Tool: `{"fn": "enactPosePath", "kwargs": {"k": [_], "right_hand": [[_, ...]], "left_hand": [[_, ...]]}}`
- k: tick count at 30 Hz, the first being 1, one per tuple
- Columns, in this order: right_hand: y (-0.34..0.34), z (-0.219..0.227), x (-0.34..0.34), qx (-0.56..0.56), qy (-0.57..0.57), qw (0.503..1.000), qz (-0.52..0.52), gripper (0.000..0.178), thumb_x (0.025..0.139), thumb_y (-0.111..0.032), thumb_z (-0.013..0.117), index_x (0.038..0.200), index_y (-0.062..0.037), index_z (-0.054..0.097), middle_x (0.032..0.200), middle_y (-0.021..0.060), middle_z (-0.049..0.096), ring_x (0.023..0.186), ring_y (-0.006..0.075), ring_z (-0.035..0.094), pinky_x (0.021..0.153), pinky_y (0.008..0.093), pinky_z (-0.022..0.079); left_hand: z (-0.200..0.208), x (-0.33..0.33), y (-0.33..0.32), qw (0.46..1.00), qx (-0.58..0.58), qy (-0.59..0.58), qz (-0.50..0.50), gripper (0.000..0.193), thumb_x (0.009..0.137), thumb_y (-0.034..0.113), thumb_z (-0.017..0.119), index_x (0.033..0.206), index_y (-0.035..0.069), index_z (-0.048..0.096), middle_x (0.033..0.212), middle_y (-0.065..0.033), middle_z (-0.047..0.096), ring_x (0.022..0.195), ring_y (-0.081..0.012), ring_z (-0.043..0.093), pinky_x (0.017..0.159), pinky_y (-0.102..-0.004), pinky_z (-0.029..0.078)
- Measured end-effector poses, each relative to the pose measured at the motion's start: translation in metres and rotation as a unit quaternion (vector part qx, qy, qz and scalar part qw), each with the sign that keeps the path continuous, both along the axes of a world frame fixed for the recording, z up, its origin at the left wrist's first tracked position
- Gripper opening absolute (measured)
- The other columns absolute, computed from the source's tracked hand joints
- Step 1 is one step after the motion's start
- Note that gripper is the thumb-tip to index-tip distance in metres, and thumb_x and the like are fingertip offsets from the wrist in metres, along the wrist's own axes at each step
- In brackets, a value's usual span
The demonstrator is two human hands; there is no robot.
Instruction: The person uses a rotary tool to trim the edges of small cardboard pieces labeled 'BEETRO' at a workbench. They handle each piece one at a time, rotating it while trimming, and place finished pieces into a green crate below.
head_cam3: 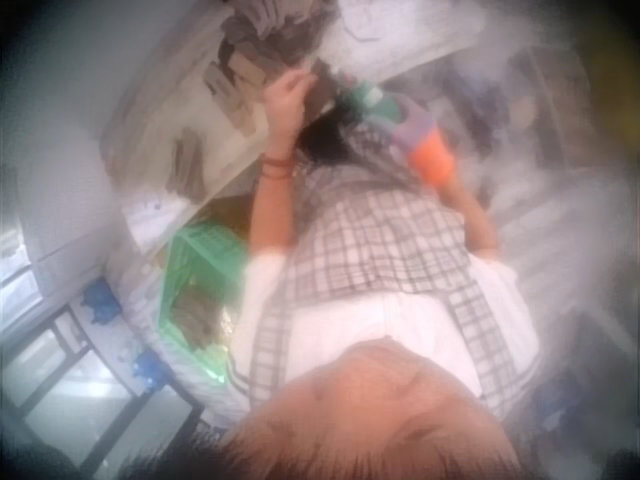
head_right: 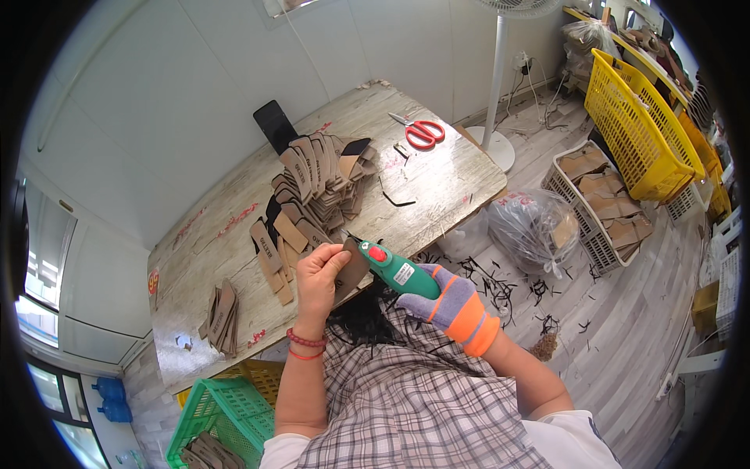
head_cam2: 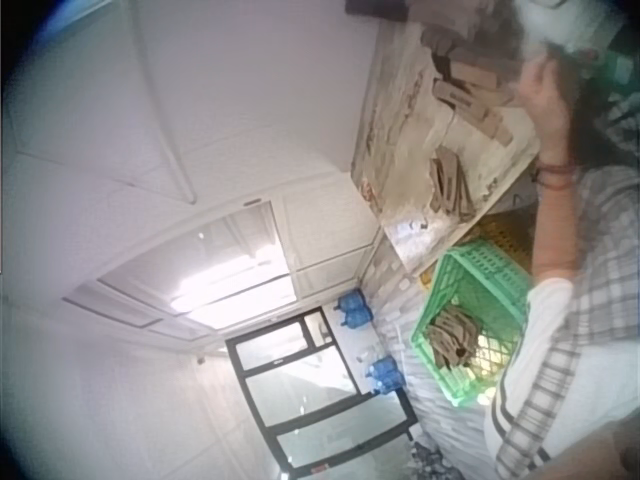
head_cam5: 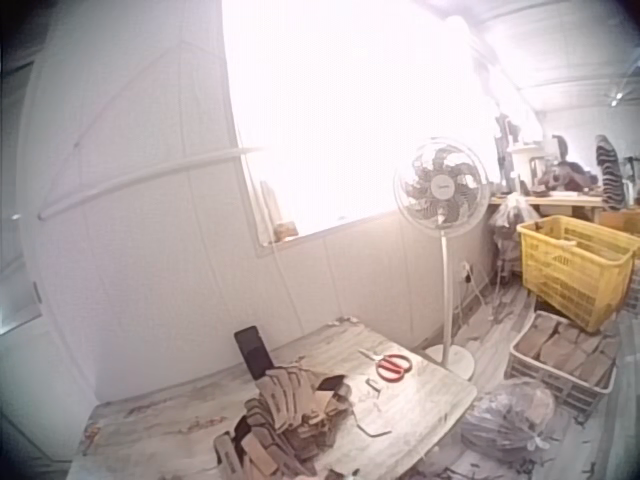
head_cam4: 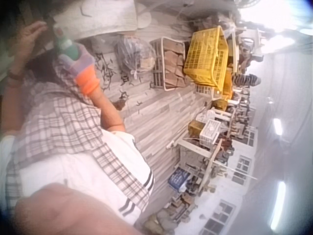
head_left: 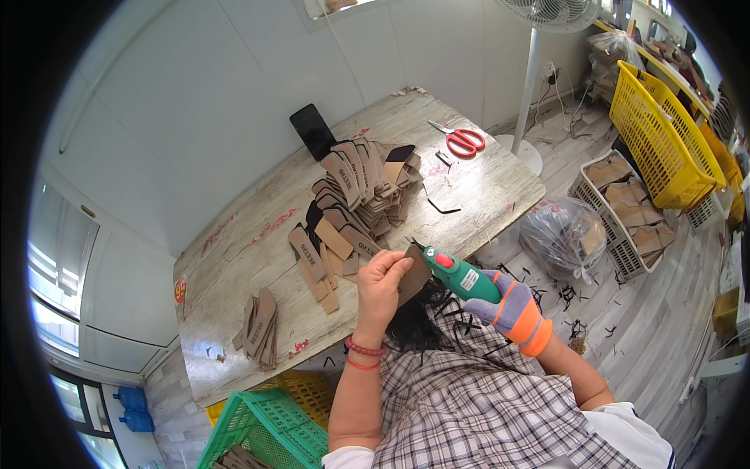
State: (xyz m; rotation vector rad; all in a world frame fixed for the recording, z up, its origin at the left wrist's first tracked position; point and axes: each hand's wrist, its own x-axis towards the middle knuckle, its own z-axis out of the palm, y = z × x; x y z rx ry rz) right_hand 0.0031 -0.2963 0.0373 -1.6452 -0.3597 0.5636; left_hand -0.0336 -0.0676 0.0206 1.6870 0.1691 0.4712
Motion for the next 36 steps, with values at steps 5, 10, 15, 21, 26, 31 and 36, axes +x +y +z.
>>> {"fn": "enactPosePath", "kwargs": {"k": [5,10,15,21,26,31,36], "right_hand": [[-0.004,0.0,0.002,-0.026,0.013,1.0,0.009,0.058,0.076,-0.028,0.081,0.119,0.0011,0.054,0.092,0.0039,0.065,0.076,0.0073,0.059,0.068,0.0231,0.05],[-0.006,-0.009,0.003,-0.006,-0.029,1.0,0.008,0.059,0.075,-0.029,0.08,0.12,0.0001,0.054,0.089,0.004,0.066,0.075,0.0084,0.06,0.068,0.0238,0.05],[-0.008,-0.006,0.005,-0.037,-0.037,0.998,0.031,0.06,0.075,-0.033,0.08,0.119,0.0003,0.056,0.089,0.0066,0.067,0.078,0.0101,0.061,0.072,0.0256,0.051],[-0.007,-0.003,0.005,-0.035,-0.058,0.997,0.036,0.06,0.075,-0.034,0.08,0.119,-0.0002,0.057,0.09,0.0071,0.067,0.079,0.0106,0.062,0.072,0.0257,0.051],[-0.006,-0.004,0.005,-0.034,-0.072,0.996,0.045,0.06,0.075,-0.034,0.08,0.119,-0.001,0.057,0.092,0.0073,0.067,0.08,0.0104,0.063,0.073,0.0256,0.051],[0.002,-0.009,0.001,-0.004,-0.077,0.996,0.043,0.059,0.075,-0.035,0.08,0.119,-0.0016,0.057,0.09,0.0076,0.068,0.078,0.0107,0.063,0.072,0.026,0.052],[0.012,-0.005,-0.002,-0.043,-0.067,0.994,0.075,0.059,0.074,-0.035,0.08,0.118,-0.0016,0.057,0.088,0.0078,0.068,0.076,0.0109,0.063,0.07,0.0255,0.051]], "left_hand": [[0.018,0.0,0.007,0.997,0.073,0.015,-0.019,0.011,0.085,0.003,0.062,0.089,-0.007,0.064,0.074,0.0013,0.05,0.07,-0.007,0.046,0.062,-0.0219,0.036],[0.029,0.003,0.018,0.984,0.173,-0.003,-0.048,0.01,0.083,0.006,0.063,0.085,-0.004,0.064,0.071,-0.0057,0.052,0.066,-0.0157,0.049,0.062,-0.0281,0.039],[0.049,0.004,0.028,0.949,0.306,0.003,-0.077,0.01,0.08,0.009,0.065,0.082,0.0,0.065,0.072,-0.0065,0.055,0.068,-0.0219,0.05,0.068,-0.0317,0.039],[0.074,0.006,0.033,0.908,0.403,0.014,-0.11,0.01,0.079,0.01,0.066,0.08,0.0,0.064,0.072,-0.0055,0.055,0.073,-0.0225,0.05,0.071,-0.0326,0.039],[0.083,0.008,0.038,0.888,0.437,0.029,-0.143,0.012,0.079,0.013,0.065,0.078,0.001,0.064,0.073,-0.0069,0.056,0.073,-0.0238,0.052,0.072,-0.0331,0.04],[0.085,0.002,0.042,0.889,0.433,0.054,-0.139,0.012,0.078,0.013,0.065,0.078,0.001,0.064,0.072,-0.0073,0.056,0.074,-0.0247,0.053,0.072,-0.0328,0.04],[0.083,-0.012,0.05,0.897,0.412,0.09,-0.136,0.014,0.08,0.015,0.064,0.076,0.002,0.064,0.07,-0.0075,0.057,0.072,-0.0246,0.055,0.071,-0.0346,0.039]]}}
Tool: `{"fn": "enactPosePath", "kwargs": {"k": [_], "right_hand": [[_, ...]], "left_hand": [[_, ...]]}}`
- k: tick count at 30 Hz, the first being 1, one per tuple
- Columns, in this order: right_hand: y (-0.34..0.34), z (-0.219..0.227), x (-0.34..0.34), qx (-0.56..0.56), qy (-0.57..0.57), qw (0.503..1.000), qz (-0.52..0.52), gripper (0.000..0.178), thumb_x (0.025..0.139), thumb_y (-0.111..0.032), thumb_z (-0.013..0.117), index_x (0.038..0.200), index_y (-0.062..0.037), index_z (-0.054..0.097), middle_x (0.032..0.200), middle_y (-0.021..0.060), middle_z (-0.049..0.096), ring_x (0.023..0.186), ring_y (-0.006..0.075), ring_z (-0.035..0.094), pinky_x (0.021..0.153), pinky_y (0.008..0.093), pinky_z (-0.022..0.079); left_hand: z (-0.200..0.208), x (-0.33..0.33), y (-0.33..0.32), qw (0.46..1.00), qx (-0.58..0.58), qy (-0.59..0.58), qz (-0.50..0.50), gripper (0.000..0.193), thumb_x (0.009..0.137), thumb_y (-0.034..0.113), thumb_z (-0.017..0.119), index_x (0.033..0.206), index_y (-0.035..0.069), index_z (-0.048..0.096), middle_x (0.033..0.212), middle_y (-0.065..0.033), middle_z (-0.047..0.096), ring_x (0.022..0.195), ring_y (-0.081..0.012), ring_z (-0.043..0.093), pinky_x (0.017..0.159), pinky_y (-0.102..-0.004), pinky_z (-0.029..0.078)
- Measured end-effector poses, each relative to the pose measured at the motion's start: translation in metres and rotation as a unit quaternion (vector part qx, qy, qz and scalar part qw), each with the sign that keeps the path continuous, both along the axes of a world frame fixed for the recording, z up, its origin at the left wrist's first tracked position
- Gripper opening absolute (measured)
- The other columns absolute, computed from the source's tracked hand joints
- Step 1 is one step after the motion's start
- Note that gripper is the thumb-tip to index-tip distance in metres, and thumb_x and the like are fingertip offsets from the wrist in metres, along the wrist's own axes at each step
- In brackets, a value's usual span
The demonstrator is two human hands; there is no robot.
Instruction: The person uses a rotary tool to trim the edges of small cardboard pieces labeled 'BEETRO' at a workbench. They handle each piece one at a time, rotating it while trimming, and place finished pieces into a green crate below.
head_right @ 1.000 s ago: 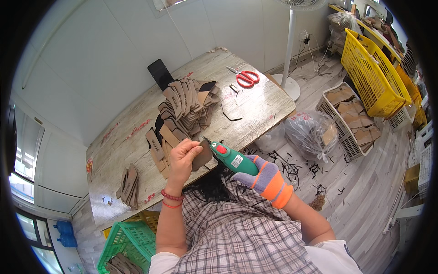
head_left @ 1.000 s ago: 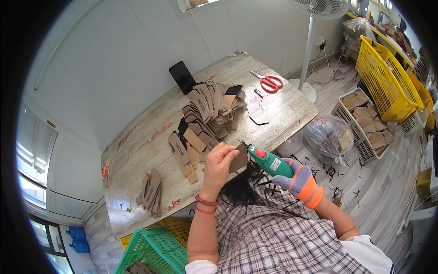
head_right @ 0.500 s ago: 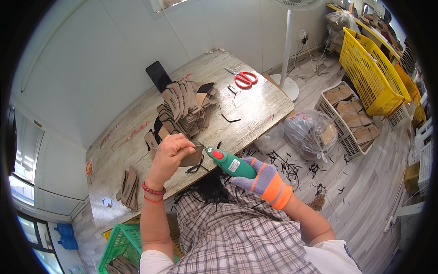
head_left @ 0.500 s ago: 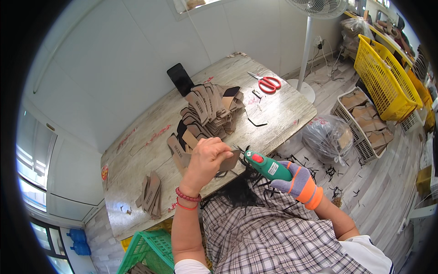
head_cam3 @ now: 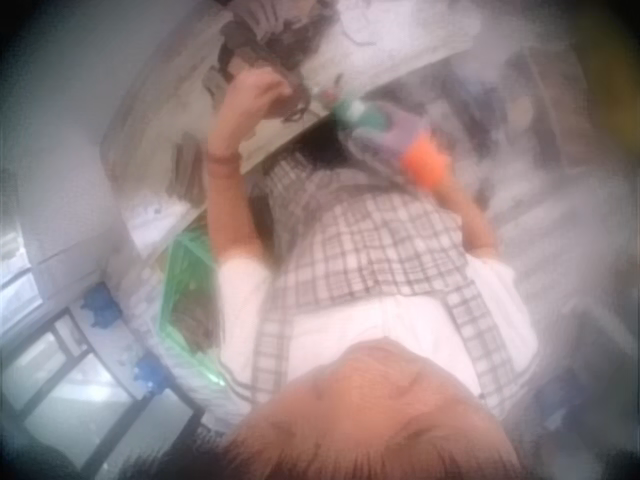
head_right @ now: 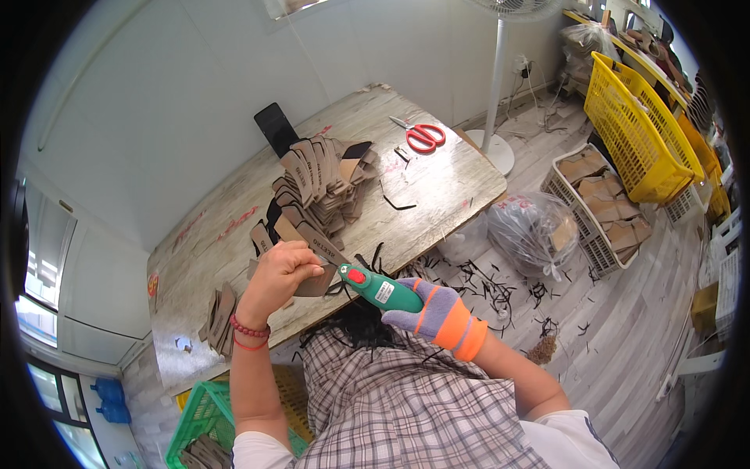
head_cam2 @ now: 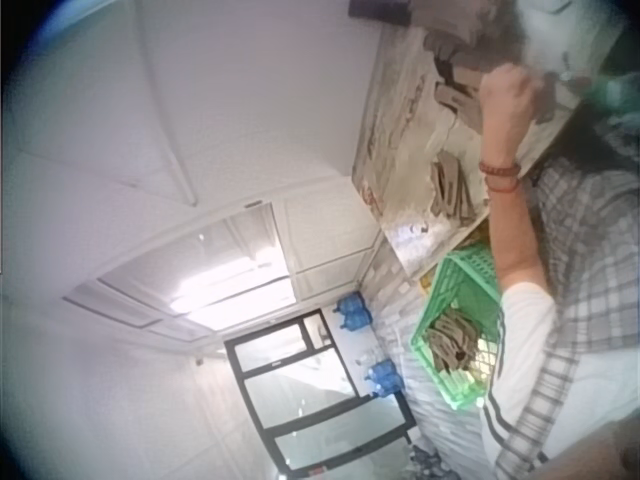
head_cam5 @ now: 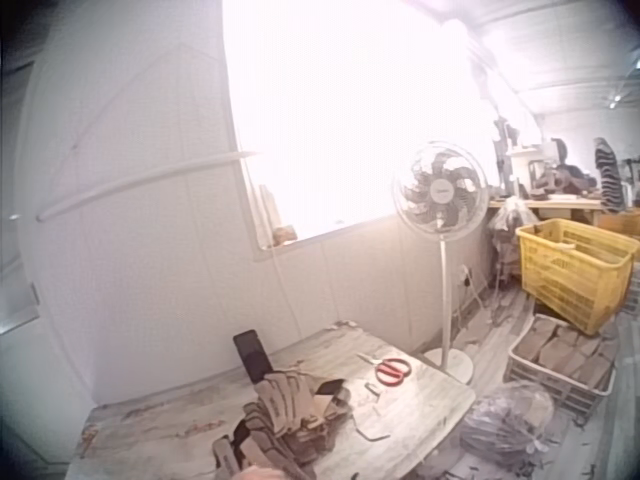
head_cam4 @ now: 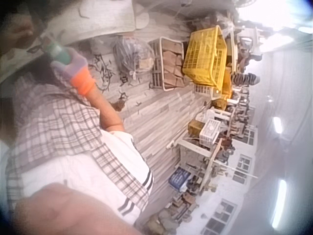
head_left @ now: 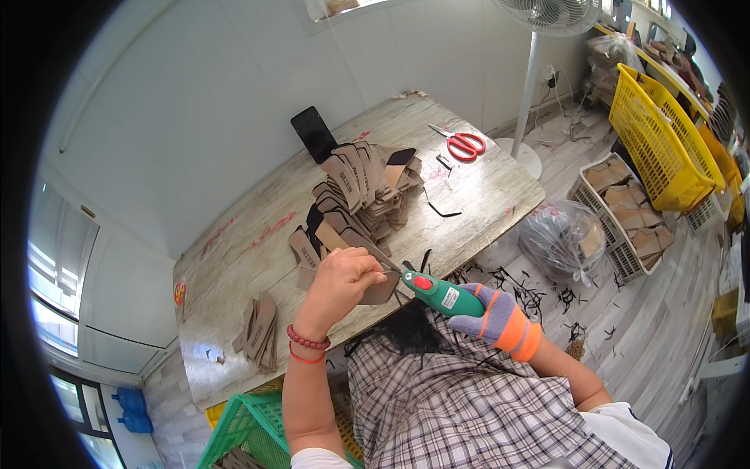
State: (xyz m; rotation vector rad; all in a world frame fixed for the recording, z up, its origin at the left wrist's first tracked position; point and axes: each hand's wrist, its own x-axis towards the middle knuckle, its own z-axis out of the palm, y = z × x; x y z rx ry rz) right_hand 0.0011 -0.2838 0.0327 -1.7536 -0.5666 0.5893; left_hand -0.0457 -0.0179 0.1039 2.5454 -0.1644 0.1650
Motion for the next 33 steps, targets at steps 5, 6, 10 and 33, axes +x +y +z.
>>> {"fn": "enactPosePath", "kwargs": {"k": [5,6,10,33], "right_hand": [[0.005,-0.004,-0.003,-0.016,-0.032,0.999,0.003,0.06,0.074,-0.035,0.08,0.118,-0.0012,0.057,0.088,0.0071,0.068,0.074,0.0103,0.062,0.068,0.0244,0.051],[0.002,-0.004,-0.004,-0.008,-0.001,1.0,-0.005,0.06,0.074,-0.035,0.08,0.118,-0.0011,0.057,0.087,0.0066,0.068,0.074,0.0099,0.062,0.068,0.0244,0.051],[-0.008,-0.012,-0.006,-0.005,0.026,0.999,-0.031,0.06,0.074,-0.034,0.08,0.118,-0.0005,0.056,0.084,0.0044,0.066,0.07,0.0081,0.059,0.063,0.024,0.049],[0.001,-0.02,-0.006,0.015,0.043,0.997,-0.057,0.06,0.075,-0.032,0.079,0.12,-0.0003,0.055,0.088,0.0061,0.066,0.074,0.0077,0.06,0.066,0.024,0.05]], "left_hand": [[-0.007,-0.021,0.029,0.994,-0.076,0.027,0.074,0.013,0.08,0.014,0.064,0.079,0.001,0.065,0.072,-0.01,0.059,0.067,-0.0248,0.056,0.063,-0.0323,0.042],[-0.012,-0.03,0.045,0.986,-0.108,0.033,0.12,0.014,0.08,0.014,0.065,0.079,0.0,0.065,0.072,-0.0105,0.06,0.067,-0.0246,0.056,0.062,-0.0319,0.042],[-0.063,-0.091,0.154,0.92,-0.184,0.082,0.336,0.018,0.077,0.016,0.068,0.079,-0.001,0.065,0.075,-0.0125,0.064,0.069,-0.0243,0.059,0.063,-0.0332,0.045],[-0.124,0.035,0.074,0.707,-0.51,-0.303,0.384,0.004,0.091,0.004,0.057,0.091,0.001,0.055,0.094,-0.005,0.062,0.084,-0.015,0.059,0.077,-0.0303,0.048]]}}
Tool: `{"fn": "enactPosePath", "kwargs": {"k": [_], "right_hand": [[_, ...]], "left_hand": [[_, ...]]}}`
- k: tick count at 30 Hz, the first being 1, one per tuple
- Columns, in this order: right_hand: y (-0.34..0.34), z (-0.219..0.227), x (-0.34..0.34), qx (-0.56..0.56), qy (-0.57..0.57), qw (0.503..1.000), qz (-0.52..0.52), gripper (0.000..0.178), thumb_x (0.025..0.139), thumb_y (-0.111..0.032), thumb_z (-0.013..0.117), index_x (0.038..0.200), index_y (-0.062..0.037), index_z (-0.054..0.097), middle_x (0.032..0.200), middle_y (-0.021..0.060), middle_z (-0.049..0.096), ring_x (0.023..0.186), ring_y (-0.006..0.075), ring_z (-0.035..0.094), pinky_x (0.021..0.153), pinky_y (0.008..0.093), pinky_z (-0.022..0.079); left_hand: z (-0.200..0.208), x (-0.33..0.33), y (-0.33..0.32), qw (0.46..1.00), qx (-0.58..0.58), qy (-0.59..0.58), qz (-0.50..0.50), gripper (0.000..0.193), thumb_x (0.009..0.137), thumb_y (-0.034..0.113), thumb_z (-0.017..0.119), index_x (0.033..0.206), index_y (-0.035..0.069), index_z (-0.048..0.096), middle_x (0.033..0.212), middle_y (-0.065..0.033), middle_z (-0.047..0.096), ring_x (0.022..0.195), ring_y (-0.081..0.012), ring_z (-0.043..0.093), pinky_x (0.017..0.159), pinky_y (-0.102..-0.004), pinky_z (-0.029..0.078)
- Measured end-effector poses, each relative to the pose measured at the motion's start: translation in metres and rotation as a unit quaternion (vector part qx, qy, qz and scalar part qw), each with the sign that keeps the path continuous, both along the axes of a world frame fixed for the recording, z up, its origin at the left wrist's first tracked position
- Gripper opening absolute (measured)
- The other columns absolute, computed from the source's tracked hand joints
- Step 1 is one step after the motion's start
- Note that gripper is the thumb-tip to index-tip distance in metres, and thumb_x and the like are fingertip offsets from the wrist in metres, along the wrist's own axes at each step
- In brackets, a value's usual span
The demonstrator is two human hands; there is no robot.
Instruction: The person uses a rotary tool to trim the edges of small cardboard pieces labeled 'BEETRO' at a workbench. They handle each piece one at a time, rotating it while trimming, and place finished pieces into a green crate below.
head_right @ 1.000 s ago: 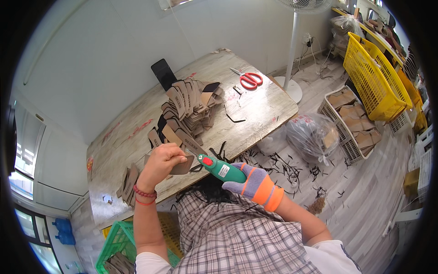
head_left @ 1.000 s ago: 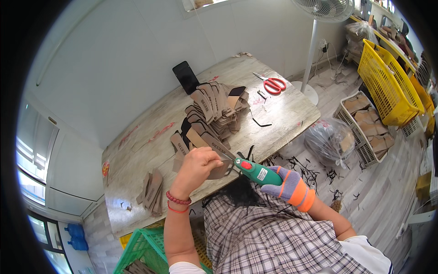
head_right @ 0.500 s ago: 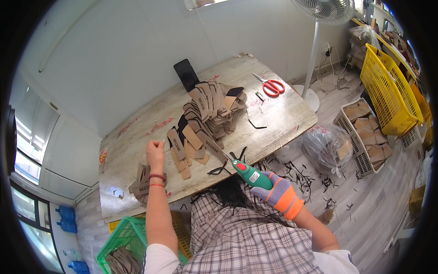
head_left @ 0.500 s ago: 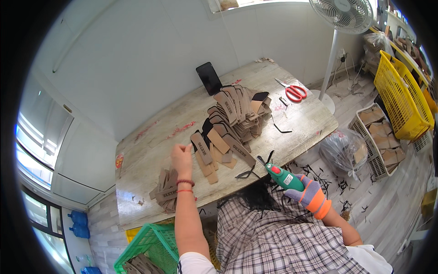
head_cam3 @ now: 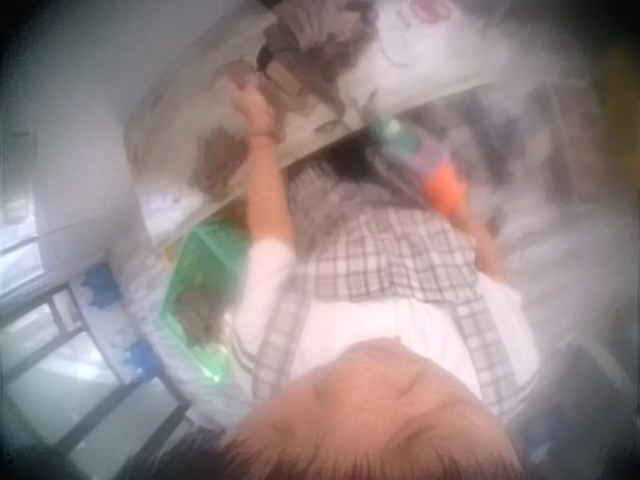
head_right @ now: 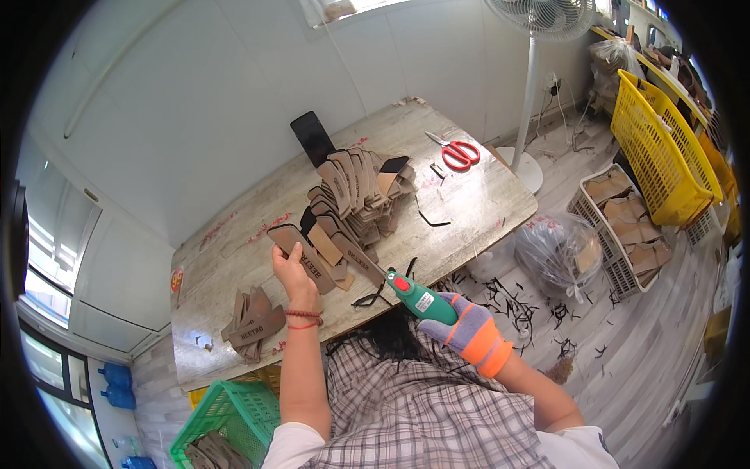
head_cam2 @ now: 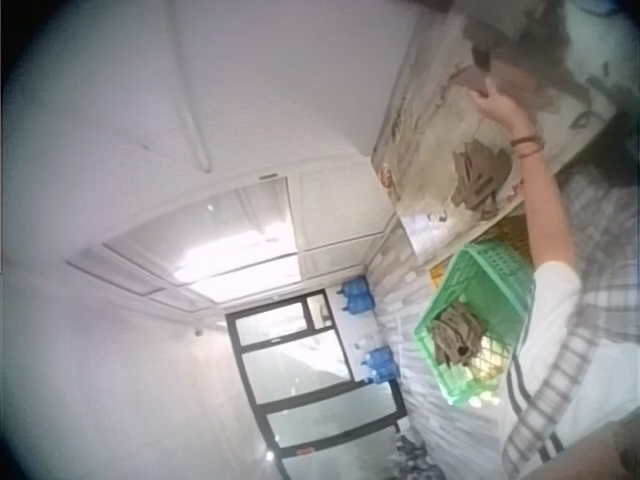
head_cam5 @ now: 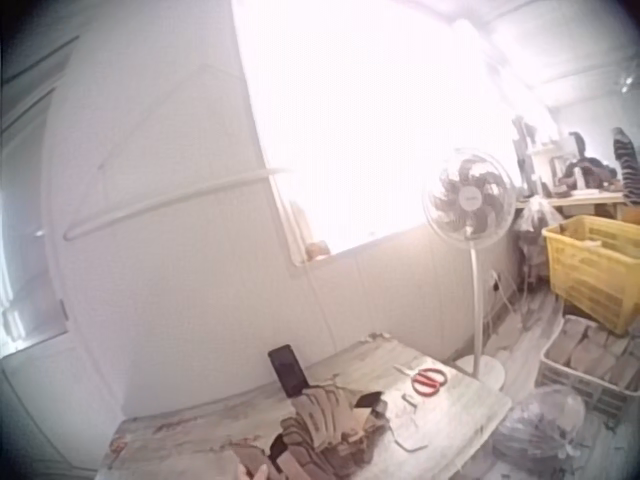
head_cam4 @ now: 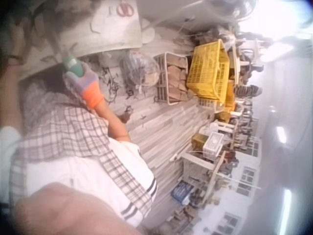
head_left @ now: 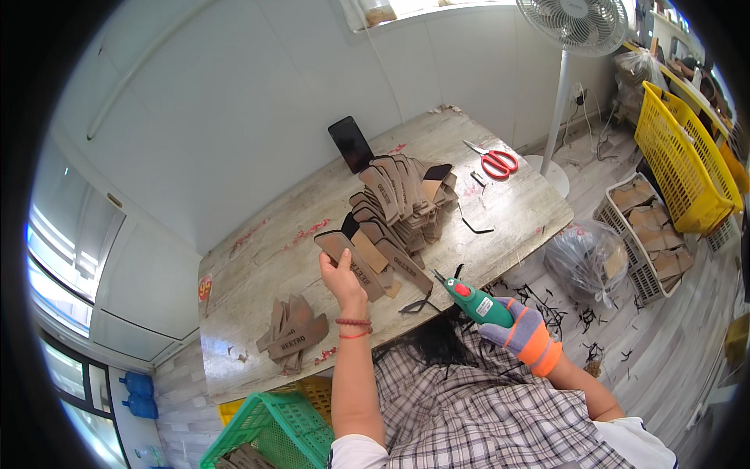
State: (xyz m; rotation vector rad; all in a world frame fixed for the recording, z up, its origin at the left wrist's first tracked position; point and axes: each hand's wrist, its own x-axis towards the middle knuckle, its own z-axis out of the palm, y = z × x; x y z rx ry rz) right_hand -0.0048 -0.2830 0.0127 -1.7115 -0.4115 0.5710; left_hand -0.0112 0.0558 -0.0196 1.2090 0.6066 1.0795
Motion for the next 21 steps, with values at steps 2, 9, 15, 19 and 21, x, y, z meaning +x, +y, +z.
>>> {"fn": "enactPosePath", "kwargs": {"k": [2,9,15,19,21], "right_hand": [[0.006,0.008,0.001,-0.013,-0.025,1.0,-0.004,0.06,0.075,-0.034,0.079,0.118,-0.0007,0.056,0.087,0.0078,0.067,0.074,0.0075,0.061,0.065,0.0245,0.051],[0.006,0.016,0.0,-0.052,-0.063,0.996,-0.018,0.061,0.074,-0.038,0.079,0.117,-0.0006,0.057,0.086,0.01,0.067,0.074,0.0129,0.064,0.067,0.0263,0.051],[-0.002,-0.003,0.0,0.0,-0.043,0.998,-0.041,0.058,0.075,-0.033,0.079,0.116,0.0005,0.056,0.087,0.0088,0.068,0.075,0.0106,0.062,0.067,0.0263,0.051],[-0.004,-0.002,0.001,0.002,-0.035,0.999,-0.038,0.056,0.076,-0.032,0.079,0.116,0.0013,0.056,0.088,0.0088,0.068,0.075,0.0102,0.062,0.067,0.0263,0.051],[-0.005,-0.002,0.001,0.017,-0.037,0.998,-0.041,0.056,0.076,-0.031,0.079,0.116,0.0016,0.056,0.088,0.0088,0.067,0.076,0.0097,0.062,0.067,0.0263,0.051]], "left_hand": [[0.023,-0.009,-0.045,0.991,-0.064,-0.095,-0.066,0.003,0.092,0.006,0.056,0.092,0.002,0.056,0.095,-0.0043,0.063,0.083,-0.0145,0.06,0.077,-0.0295,0.05],[0.023,-0.011,-0.118,0.96,-0.164,-0.164,-0.159,0.007,0.093,0.008,0.057,0.098,0.004,0.06,0.094,-0.0053,0.066,0.081,-0.0135,0.062,0.073,-0.0272,0.051],[0.036,-0.009,-0.14,0.958,-0.194,-0.14,-0.158,0.003,0.09,0.005,0.061,0.092,0.004,0.06,0.088,-0.0043,0.066,0.076,-0.0118,0.061,0.069,-0.0241,0.05],[0.029,-0.008,-0.146,0.959,-0.198,-0.124,-0.163,0.004,0.088,0.005,0.064,0.09,0.004,0.061,0.088,-0.0039,0.066,0.076,-0.0114,0.061,0.07,-0.0237,0.049],[0.021,-0.007,-0.147,0.96,-0.198,-0.116,-0.162,0.004,0.088,0.005,0.064,0.089,0.005,0.061,0.087,-0.0035,0.066,0.075,-0.011,0.061,0.07,-0.0232,0.049]]}}
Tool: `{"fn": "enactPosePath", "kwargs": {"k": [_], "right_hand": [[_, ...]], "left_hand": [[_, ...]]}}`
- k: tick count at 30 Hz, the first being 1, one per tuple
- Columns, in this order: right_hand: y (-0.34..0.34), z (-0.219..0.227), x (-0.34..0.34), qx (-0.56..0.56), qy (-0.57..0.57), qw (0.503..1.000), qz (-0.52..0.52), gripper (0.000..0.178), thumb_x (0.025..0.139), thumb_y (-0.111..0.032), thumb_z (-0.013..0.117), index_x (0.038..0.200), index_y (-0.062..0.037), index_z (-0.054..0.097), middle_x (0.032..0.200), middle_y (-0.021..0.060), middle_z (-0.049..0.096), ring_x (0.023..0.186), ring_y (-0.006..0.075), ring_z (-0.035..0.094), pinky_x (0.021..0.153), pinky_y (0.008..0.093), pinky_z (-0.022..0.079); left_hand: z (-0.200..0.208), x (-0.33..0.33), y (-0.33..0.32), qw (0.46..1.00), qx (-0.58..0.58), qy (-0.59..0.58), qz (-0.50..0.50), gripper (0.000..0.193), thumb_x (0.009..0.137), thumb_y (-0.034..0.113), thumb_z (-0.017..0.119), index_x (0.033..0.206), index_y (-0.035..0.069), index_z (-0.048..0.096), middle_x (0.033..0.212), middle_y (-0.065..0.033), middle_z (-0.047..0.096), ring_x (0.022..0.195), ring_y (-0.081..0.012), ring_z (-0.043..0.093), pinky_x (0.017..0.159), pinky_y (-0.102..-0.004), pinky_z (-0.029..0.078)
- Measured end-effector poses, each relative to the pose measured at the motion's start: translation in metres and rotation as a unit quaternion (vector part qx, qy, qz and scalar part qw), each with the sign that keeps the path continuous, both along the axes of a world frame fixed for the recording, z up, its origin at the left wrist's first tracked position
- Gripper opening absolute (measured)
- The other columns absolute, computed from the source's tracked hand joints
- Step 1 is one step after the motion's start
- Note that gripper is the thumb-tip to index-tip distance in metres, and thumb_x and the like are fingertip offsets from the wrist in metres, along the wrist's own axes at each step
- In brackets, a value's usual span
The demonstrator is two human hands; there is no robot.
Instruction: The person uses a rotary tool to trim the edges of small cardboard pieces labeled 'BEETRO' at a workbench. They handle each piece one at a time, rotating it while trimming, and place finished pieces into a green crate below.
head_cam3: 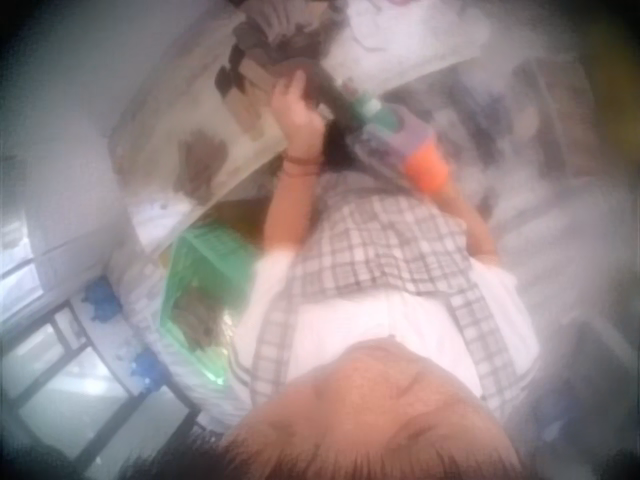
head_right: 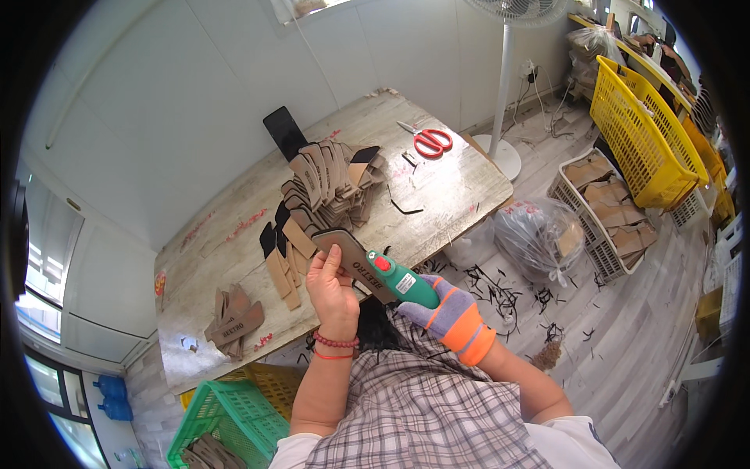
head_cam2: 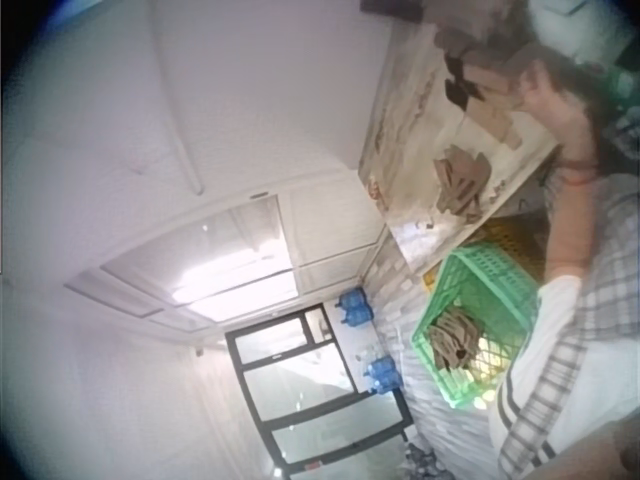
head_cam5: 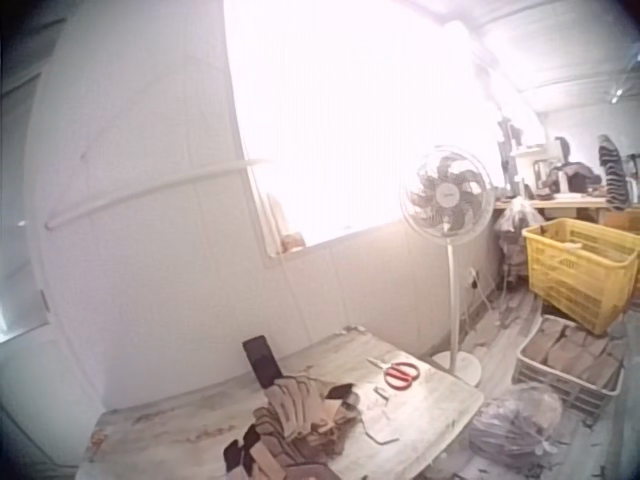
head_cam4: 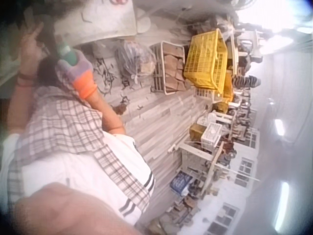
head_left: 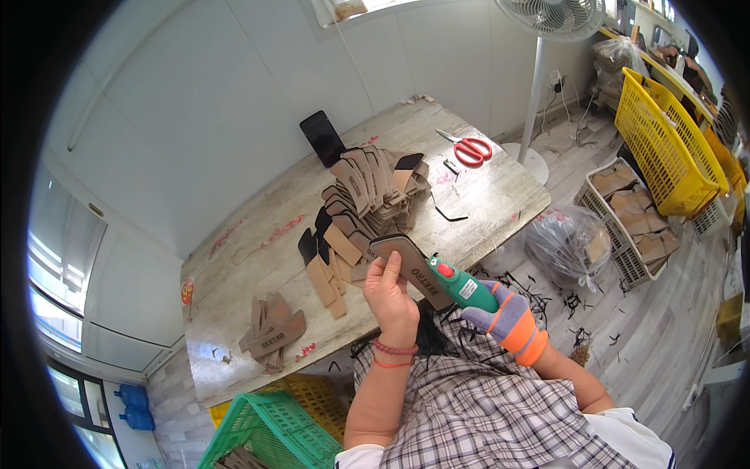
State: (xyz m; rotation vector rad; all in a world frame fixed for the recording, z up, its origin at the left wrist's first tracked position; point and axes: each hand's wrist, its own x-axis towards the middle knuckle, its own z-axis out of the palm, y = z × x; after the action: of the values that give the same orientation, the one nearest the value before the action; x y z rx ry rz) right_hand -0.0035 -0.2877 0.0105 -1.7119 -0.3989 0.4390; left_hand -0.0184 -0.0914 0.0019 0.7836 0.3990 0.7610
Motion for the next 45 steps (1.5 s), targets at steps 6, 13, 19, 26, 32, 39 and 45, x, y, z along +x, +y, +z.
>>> {"fn": "enactPosePath", "kwargs": {"k": [6,13,19,26,32,39,45], "right_hand": [[-0.002,0.014,0.001,-0.01,0.025,1.0,-0.004,0.055,0.076,-0.028,0.079,0.117,0.0016,0.056,0.091,0.0075,0.067,0.078,0.0085,0.061,0.068,0.0247,0.051],[-0.003,0.029,0.002,0.043,0.085,0.995,0.014,0.054,0.078,-0.023,0.078,0.119,0.0017,0.054,0.094,0.0042,0.065,0.078,0.0067,0.059,0.066,0.0218,0.05],[-0.007,0.019,0.004,-0.013,0.035,0.999,0.024,0.057,0.075,-0.029,0.08,0.118,0.0006,0.055,0.09,0.0041,0.065,0.076,0.0075,0.059,0.067,0.0234,0.05],[-0.006,0.009,0.003,0.015,0.026,0.999,0.031,0.057,0.075,-0.03,0.08,0.116,-0.0003,0.057,0.088,0.004,0.066,0.075,0.008,0.059,0.067,0.0244,0.05],[-0.006,0.011,0.004,0.019,0.026,0.999,0.033,0.057,0.075,-0.03,0.08,0.117,0.0003,0.056,0.089,0.0042,0.066,0.076,0.0073,0.059,0.068,0.0241,0.05],[-0.006,0.024,0.006,0.016,0.072,0.997,0.035,0.058,0.075,-0.028,0.081,0.118,0.001,0.055,0.091,0.003,0.065,0.077,0.0065,0.058,0.068,0.0229,0.05],[-0.01,0.03,0.008,-0.004,0.072,0.997,0.041,0.058,0.075,-0.028,0.081,0.118,0.0009,0.055,0.091,0.003,0.065,0.077,0.0061,0.058,0.068,0.0226,0.05]], "left_hand": [[-0.004,-0.005,-0.007,0.999,0.002,0.021,-0.036,0.002,0.088,0.005,0.065,0.087,0.004,0.062,0.084,-0.003,0.067,0.073,-0.0093,0.06,0.067,-0.0216,0.047],[-0.002,-0.012,-0.009,0.995,0.06,0.037,-0.067,0.003,0.089,0.005,0.063,0.088,0.002,0.063,0.083,-0.0035,0.067,0.07,-0.0084,0.059,0.065,-0.0212,0.047],[0.0,-0.011,0.007,0.984,0.159,0.053,-0.056,0.012,0.092,0.006,0.058,0.097,-0.002,0.064,0.089,-0.0031,0.067,0.076,-0.0066,0.059,0.07,-0.02,0.047],[0.011,-0.013,0.019,0.964,0.243,0.088,-0.07,0.016,0.093,0.007,0.057,0.101,-0.004,0.065,0.087,0.0012,0.063,0.077,-0.0045,0.053,0.071,-0.019,0.043],[0.004,-0.017,0.026,0.921,0.358,0.115,-0.103,0.012,0.092,0.004,0.056,0.096,-0.003,0.065,0.084,0.0041,0.06,0.074,-0.0032,0.05,0.067,-0.0177,0.039],[0.015,-0.022,0.022,0.888,0.415,0.125,-0.155,0.01,0.087,0.003,0.058,0.091,-0.006,0.061,0.073,-0.0015,0.047,0.069,-0.0096,0.045,0.063,-0.0231,0.037],[0.032,-0.022,0.036,0.834,0.499,0.142,-0.186,0.011,0.086,0.005,0.059,0.089,-0.006,0.06,0.074,-0.0065,0.05,0.07,-0.0161,0.048,0.066,-0.0264,0.038]]}}
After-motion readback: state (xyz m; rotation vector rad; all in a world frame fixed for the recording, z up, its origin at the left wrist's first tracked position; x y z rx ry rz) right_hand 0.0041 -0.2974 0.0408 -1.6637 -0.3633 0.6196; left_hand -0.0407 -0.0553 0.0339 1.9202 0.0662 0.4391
